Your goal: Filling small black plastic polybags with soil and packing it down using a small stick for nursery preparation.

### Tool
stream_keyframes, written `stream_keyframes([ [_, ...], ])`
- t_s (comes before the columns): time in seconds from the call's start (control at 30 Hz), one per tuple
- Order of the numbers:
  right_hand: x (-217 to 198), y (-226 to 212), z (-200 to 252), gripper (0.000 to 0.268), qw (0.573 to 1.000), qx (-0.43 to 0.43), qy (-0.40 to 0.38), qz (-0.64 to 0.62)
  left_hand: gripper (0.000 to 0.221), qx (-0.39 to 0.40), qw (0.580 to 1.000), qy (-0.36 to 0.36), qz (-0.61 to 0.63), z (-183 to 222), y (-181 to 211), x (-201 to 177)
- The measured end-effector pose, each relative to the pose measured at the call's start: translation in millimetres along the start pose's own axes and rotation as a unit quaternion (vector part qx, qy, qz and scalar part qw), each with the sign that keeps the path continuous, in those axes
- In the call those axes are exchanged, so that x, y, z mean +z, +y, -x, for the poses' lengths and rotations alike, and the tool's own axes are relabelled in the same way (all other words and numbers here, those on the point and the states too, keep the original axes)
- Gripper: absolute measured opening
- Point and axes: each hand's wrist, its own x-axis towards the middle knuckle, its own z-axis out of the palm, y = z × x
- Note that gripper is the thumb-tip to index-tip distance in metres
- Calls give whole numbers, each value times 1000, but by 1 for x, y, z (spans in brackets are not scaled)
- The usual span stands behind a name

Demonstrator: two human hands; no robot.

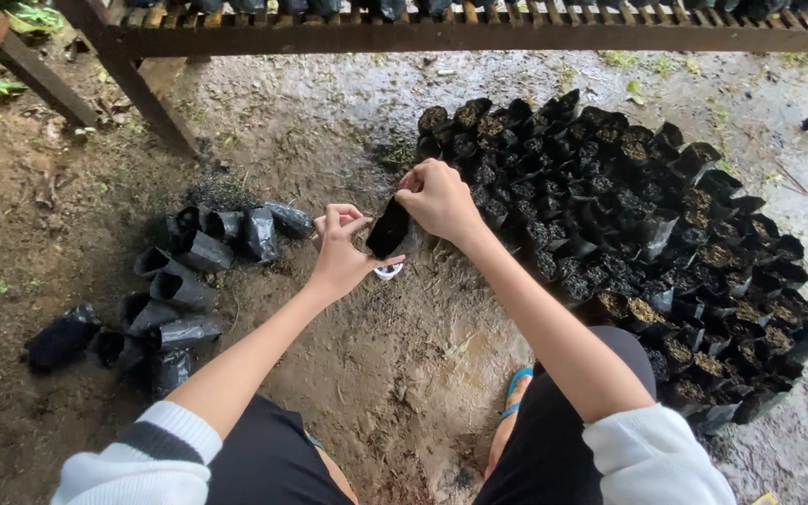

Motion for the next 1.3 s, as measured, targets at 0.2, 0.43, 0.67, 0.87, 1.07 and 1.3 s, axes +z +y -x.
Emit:
stream_keyframes([
  [0.2,-9,-12,9,17,998,44,-39,-21,62,-24,998,-55,6,2,-9,1],
  [0.43,-11,-14,6,15,997,66,-3,-37,108,-61,987,-110,-102,4,-1,-20],
  [0.67,-37,17,2,23,992,119,37,34,76,-89,931,-261,-238,4,-13,-31],
  [0.87,-81,119,18,19,982,157,72,80,62,-87,874,-375,-297,-17,3,22],
  [1.07,-123,253,71,37,944,311,58,89,55,-46,854,-444,-266,-41,94,100],
  [1.3,-163,350,180,42,882,461,86,52,52,-16,839,-493,-232,-44,127,221],
])
